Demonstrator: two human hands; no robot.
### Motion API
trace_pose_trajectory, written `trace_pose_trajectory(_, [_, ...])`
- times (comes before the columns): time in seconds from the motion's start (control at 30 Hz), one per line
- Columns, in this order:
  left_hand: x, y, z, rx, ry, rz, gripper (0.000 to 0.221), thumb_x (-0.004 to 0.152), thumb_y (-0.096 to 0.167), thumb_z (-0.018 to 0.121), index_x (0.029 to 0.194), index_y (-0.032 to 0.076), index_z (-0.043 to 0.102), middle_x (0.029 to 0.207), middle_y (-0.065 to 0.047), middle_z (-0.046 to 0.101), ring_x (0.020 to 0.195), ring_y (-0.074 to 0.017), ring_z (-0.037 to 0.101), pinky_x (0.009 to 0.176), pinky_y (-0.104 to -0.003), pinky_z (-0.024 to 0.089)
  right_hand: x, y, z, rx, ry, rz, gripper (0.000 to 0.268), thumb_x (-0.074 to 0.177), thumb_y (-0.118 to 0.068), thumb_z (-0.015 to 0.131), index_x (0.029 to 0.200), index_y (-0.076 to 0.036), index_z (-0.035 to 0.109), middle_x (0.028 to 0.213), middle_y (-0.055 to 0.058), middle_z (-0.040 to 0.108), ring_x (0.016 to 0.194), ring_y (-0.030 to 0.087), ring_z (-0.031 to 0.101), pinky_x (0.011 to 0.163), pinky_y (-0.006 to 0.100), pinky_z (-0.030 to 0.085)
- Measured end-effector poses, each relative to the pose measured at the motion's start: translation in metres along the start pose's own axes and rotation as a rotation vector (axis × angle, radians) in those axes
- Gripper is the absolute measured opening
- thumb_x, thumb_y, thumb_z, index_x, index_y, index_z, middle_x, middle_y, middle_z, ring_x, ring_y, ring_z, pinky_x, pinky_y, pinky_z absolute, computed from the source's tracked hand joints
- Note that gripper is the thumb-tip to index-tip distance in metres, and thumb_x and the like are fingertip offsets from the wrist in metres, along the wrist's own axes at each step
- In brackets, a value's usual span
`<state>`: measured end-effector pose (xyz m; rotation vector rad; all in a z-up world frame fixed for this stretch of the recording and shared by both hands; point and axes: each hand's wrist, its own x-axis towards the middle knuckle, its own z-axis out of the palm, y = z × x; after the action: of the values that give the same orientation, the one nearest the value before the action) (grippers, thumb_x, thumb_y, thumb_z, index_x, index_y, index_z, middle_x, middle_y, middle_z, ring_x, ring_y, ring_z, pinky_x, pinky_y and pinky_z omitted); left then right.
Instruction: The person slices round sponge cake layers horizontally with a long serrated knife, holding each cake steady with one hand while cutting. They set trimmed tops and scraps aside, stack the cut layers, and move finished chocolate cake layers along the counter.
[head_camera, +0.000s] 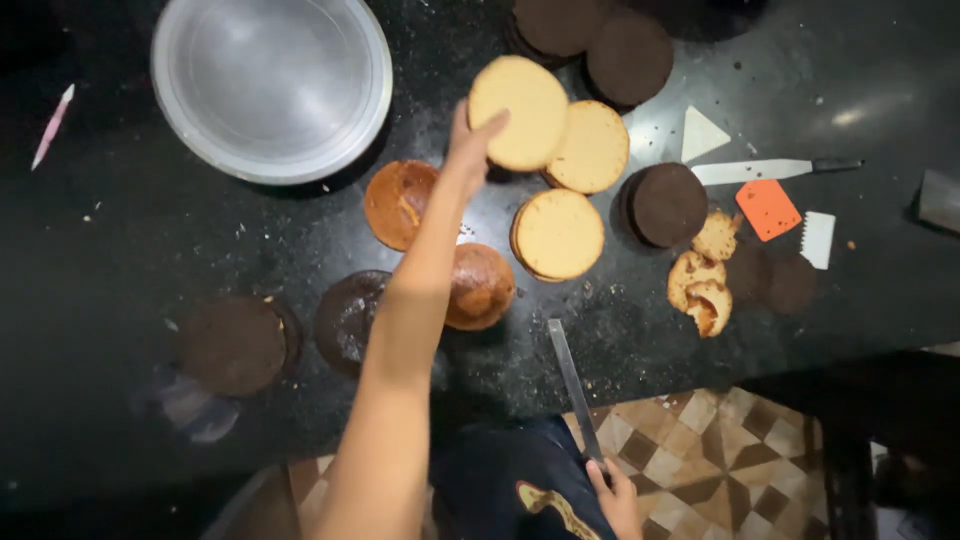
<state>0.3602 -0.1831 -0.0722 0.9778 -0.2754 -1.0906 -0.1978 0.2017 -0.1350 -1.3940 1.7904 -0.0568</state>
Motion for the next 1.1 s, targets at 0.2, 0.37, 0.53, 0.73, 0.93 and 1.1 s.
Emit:
trace_pose_trajectory(0.2, [0.014,0.051,-0.080,1.438,0.101,0.036,0.052,0.083,0.041,0.081,0.117,0.005,0.067,0.122,-0.022,0.069,0.115,-0.0413,0.065,0.097,-0.051,0.052,-0.012,-0.032,-0.024,0.136,-0.075,0.038,0.035,0.095,-0.034,0.067,0.101,0.000,0.073,0.071,0.003,0.066,0.066,0.010,0.056,0.062,0.028,0.048])
trace_pose_trajectory(0.37, [-0.074,0.088,-0.120,1.664,0.238,0.118,0.074,0.080,0.057,0.083,0.128,0.003,0.065,0.125,-0.030,0.064,0.113,-0.0532,0.059,0.090,-0.063,0.051,-0.013,-0.038,-0.019,0.203,-0.097,0.053,0.033,0.096,-0.033,0.067,0.100,-0.001,0.074,0.070,0.000,0.062,0.064,0.008,0.050,0.057,0.027,0.042])
trace_pose_trajectory(0.53, [-0.100,0.079,-0.142,1.484,0.282,-0.028,0.075,0.072,0.054,0.093,0.124,0.007,0.065,0.116,-0.026,0.064,0.109,-0.0424,0.061,0.095,-0.051,0.048,-0.012,-0.055,-0.019,0.212,-0.079,0.003,0.032,0.095,-0.033,0.066,0.099,-0.002,0.074,0.071,-0.001,0.066,0.064,0.007,0.052,0.057,0.026,0.044])
trace_pose_trajectory(0.73, [-0.148,0.085,-0.083,0.759,-0.025,0.192,0.061,0.071,0.017,0.100,0.115,0.004,0.059,0.110,-0.014,0.071,0.099,-0.0176,0.068,0.088,-0.034,0.058,0.002,-0.018,-0.016,0.408,-0.040,-0.108,0.030,0.095,-0.032,0.068,0.098,-0.002,0.073,0.072,-0.002,0.065,0.065,0.005,0.052,0.057,0.026,0.044])
trace_pose_trajectory(0.93, [-0.228,0.093,0.032,0.491,-0.196,0.176,0.062,0.076,0.016,0.085,0.128,0.016,0.051,0.109,-0.008,0.073,0.098,-0.0187,0.072,0.085,-0.033,0.061,0.005,0.008,-0.041,0.445,0.024,-0.042,0.031,0.100,-0.031,0.063,0.096,-0.002,0.071,0.057,0.000,0.053,0.049,0.009,0.047,0.046,0.030,0.036])
trace_pose_trajectory(1.1, [-0.237,-0.083,0.044,0.356,-0.397,-0.284,0.045,0.089,0.016,0.078,0.132,0.009,0.066,0.127,-0.008,0.070,0.119,-0.0214,0.065,0.105,-0.039,0.051,0.006,0.019,-0.073,0.441,0.075,-0.057,0.031,0.102,-0.028,0.058,0.127,-0.010,0.063,0.059,0.001,0.054,0.047,0.010,0.050,0.044,0.028,0.039])
